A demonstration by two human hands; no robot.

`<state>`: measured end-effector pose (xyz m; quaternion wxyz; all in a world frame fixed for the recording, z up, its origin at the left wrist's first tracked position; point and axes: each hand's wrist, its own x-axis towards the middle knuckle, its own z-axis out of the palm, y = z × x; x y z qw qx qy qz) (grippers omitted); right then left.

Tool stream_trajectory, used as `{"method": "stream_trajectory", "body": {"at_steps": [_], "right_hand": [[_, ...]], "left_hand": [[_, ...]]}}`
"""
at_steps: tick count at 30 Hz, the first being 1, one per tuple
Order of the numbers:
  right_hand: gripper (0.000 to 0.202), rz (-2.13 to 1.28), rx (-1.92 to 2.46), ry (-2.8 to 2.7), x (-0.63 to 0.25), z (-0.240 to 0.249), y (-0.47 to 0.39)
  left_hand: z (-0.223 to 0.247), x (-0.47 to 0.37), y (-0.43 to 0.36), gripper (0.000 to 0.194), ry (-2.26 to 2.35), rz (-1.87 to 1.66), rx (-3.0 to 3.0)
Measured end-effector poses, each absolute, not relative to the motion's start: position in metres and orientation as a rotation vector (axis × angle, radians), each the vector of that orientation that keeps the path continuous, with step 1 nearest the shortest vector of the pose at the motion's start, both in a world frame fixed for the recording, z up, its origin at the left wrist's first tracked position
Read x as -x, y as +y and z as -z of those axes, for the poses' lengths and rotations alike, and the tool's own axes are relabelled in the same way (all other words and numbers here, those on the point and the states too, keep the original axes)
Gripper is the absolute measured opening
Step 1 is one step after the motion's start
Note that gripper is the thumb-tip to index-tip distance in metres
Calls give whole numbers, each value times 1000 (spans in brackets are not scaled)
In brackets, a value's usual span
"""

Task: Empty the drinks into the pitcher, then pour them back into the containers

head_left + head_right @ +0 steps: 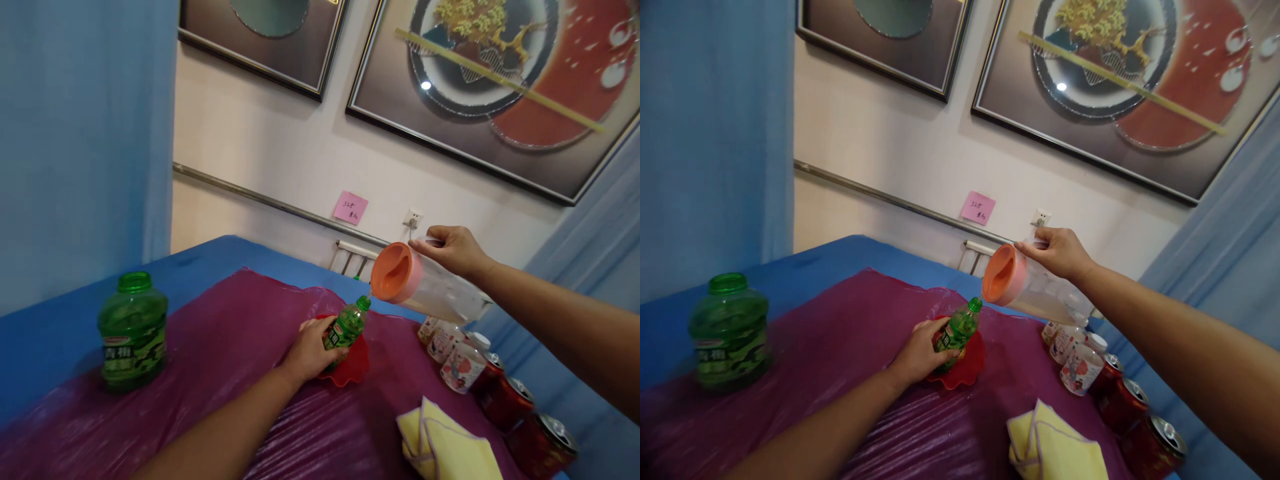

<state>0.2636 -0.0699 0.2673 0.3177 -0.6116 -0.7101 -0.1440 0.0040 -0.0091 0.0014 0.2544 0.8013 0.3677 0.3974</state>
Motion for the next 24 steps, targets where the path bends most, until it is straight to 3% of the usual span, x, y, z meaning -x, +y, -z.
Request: {"method": "stream_trajectory", "body": {"at_steps": [24], "right_hand": [[57,401,1626,-1872,-264,-269,-68]], "left_hand": [[-3,-4,-11,67,995,-1065,-2185]]}}
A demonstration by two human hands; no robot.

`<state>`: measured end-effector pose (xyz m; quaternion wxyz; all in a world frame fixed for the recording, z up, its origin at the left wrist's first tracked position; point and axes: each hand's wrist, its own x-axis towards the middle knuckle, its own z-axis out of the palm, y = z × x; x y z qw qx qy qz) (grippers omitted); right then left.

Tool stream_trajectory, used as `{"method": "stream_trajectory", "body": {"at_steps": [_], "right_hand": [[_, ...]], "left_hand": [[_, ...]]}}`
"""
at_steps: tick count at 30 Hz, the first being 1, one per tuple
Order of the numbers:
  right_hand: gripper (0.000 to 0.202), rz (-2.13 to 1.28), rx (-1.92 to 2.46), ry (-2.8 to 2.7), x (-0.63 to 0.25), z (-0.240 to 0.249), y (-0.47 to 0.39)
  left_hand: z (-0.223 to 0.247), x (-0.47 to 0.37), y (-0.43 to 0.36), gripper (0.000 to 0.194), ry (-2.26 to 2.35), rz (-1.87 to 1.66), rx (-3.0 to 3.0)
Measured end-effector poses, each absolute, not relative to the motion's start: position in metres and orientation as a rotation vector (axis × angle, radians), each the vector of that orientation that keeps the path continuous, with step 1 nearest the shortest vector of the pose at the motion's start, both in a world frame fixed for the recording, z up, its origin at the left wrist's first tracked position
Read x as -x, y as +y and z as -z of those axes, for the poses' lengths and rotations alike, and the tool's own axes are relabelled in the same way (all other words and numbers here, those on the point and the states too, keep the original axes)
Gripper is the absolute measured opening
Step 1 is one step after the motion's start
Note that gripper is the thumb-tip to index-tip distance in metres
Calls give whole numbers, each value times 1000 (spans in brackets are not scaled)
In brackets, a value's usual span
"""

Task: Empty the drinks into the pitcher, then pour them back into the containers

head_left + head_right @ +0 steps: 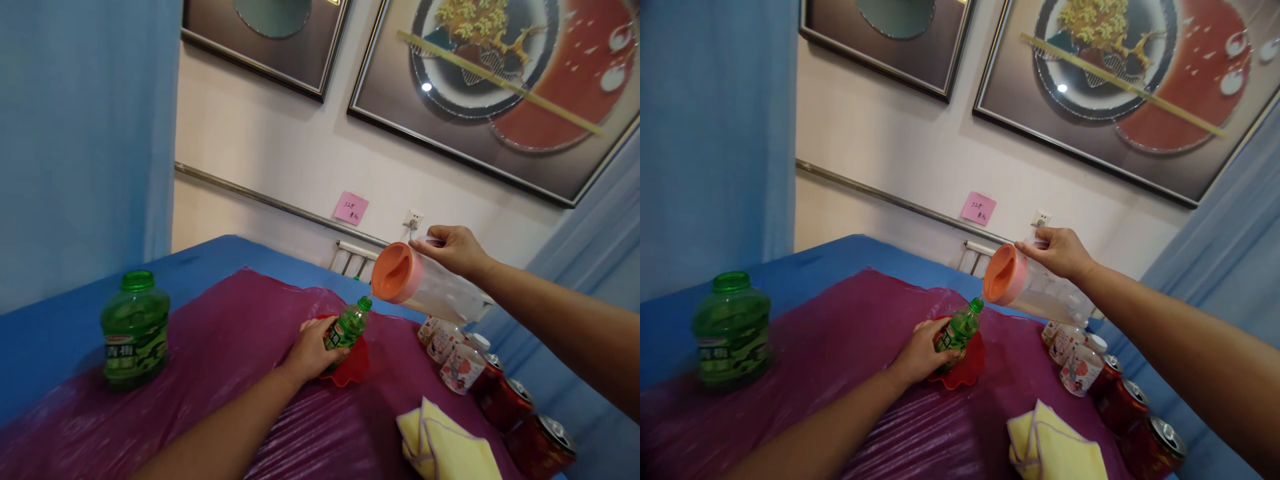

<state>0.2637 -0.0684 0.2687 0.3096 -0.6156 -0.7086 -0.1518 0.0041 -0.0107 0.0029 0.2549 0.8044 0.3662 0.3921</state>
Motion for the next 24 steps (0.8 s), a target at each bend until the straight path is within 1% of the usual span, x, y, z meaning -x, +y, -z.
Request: {"method": "stream_trajectory", "body": {"at_steps": [24], "right_hand": [[56,413,1623,-1877,-265,-268,-67]], "left_hand": [[-1,-5,-10,66,982,-1102,-2198]]}}
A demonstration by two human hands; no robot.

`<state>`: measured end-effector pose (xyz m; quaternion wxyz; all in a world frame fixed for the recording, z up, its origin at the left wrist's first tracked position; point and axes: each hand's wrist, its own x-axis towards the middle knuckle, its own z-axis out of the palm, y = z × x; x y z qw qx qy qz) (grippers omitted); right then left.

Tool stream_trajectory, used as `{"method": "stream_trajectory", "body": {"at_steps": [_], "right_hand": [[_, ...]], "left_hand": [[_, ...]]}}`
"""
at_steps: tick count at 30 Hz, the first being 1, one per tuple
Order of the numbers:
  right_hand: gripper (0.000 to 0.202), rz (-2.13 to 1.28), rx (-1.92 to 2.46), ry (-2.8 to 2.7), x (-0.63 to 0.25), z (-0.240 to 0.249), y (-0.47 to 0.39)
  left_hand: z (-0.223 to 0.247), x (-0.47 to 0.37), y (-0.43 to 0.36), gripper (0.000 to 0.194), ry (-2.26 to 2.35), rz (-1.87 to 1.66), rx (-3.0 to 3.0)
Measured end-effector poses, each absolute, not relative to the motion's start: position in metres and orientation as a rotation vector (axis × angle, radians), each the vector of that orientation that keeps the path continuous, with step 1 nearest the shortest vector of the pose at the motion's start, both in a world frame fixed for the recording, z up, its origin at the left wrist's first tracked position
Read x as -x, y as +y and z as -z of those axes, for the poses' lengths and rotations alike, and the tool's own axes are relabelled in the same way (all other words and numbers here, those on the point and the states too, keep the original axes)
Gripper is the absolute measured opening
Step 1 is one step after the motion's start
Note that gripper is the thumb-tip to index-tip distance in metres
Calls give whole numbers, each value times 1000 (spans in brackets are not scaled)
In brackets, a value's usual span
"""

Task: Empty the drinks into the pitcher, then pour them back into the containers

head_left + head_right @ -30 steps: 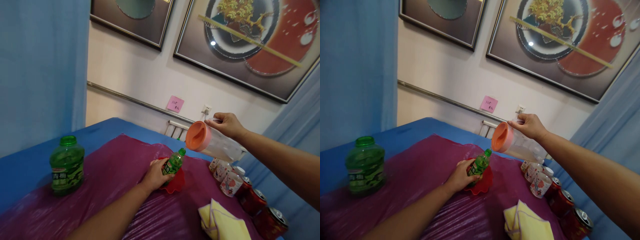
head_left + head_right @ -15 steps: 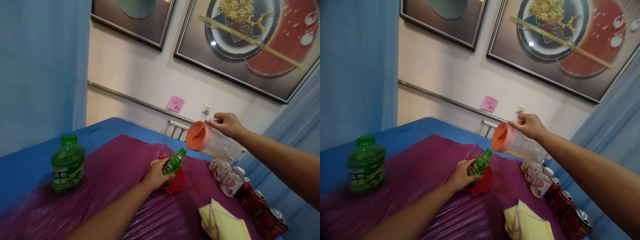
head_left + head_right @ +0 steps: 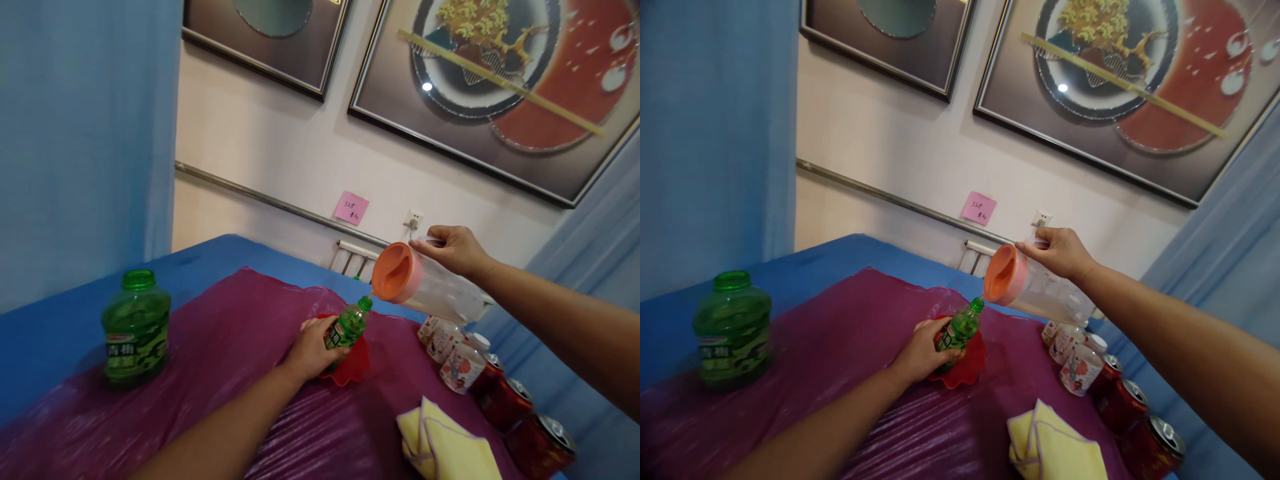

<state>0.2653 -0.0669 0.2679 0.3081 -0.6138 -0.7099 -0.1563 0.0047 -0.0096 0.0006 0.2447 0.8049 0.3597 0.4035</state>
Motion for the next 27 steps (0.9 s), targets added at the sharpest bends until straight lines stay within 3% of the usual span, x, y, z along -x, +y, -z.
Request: {"method": "stream_trajectory", "body": {"at_steps": [27], "right_hand": [[61,422,1633,-1895,-264,-265,-70]], "left_hand": [[-4,-4,-11,66,991,-1058,-2195]]}}
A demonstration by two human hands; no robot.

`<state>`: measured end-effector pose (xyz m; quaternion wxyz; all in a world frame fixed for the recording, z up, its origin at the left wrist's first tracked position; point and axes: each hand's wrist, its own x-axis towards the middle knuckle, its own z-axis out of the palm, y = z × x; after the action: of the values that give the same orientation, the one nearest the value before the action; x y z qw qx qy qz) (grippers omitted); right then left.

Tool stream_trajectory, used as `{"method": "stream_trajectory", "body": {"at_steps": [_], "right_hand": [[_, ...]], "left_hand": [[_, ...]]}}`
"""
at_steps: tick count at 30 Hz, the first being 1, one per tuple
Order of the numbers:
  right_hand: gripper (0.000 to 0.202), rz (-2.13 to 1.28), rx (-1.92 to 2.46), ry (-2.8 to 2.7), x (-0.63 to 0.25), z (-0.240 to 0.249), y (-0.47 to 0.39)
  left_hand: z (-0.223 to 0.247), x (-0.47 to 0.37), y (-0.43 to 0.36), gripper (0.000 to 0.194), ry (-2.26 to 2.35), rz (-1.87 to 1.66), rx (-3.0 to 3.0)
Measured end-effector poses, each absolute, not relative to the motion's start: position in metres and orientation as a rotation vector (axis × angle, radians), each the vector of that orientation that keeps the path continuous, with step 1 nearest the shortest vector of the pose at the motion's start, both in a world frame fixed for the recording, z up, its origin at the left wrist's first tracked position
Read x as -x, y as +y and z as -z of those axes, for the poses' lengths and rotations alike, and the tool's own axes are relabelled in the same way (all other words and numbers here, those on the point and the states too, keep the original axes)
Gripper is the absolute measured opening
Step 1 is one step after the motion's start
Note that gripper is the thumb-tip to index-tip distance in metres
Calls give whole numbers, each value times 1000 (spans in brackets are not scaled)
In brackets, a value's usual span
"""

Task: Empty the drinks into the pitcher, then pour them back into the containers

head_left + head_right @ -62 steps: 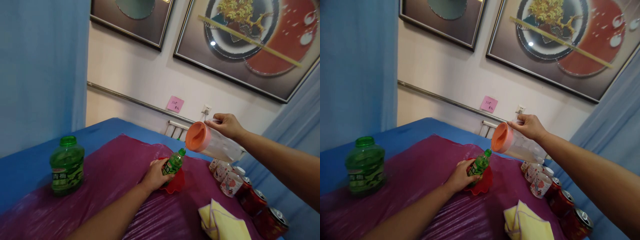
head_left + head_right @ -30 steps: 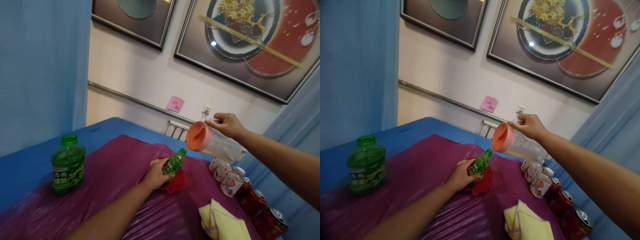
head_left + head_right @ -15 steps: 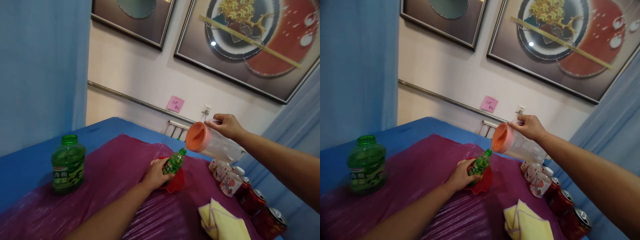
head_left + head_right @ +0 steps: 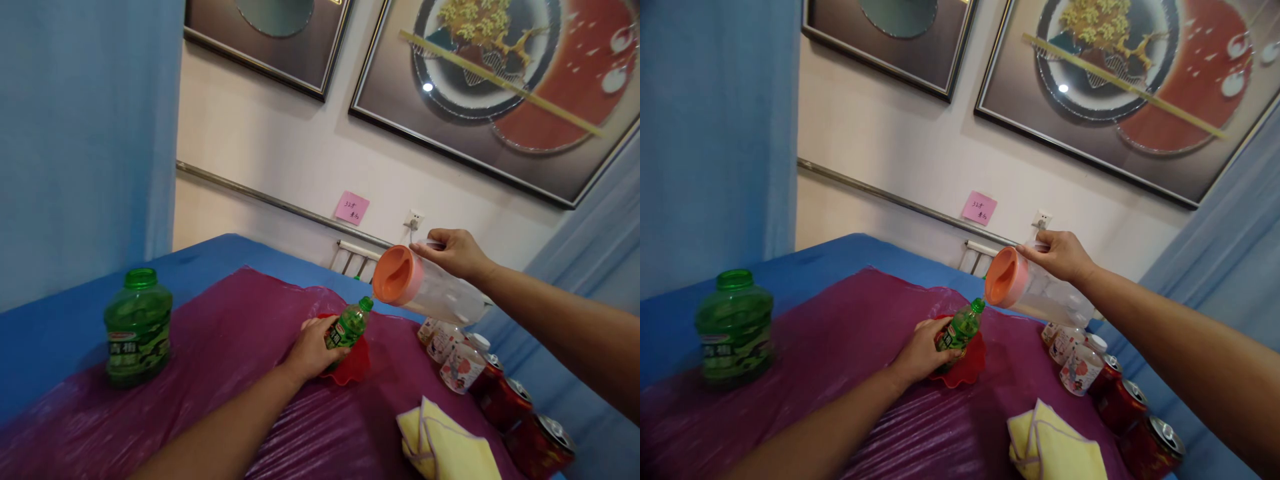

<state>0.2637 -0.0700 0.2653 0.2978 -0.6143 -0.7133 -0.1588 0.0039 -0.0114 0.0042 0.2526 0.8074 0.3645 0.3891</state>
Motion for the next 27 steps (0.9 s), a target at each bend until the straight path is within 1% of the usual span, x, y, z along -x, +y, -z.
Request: {"method": "stream_trajectory", "body": {"at_steps": [12,18,23,27], "right_hand": [[58,421,1613,-1912,-266,-258,-68],[56,389,1572,-1881,-267,-247,-68],[55,344,1526,-1669,-282,-222,-66],[55,254,1472,-1366,-304,-186,-60]], "left_hand": [[-3,-4,-11,67,984,-1058,-2189],[-4,-4,-12,67,1007,-1077,-2181],[-7,-4,-14,66,1008,-1117,-2159],[-7,-5,-13,62,1011,-1159,-2133]]}}
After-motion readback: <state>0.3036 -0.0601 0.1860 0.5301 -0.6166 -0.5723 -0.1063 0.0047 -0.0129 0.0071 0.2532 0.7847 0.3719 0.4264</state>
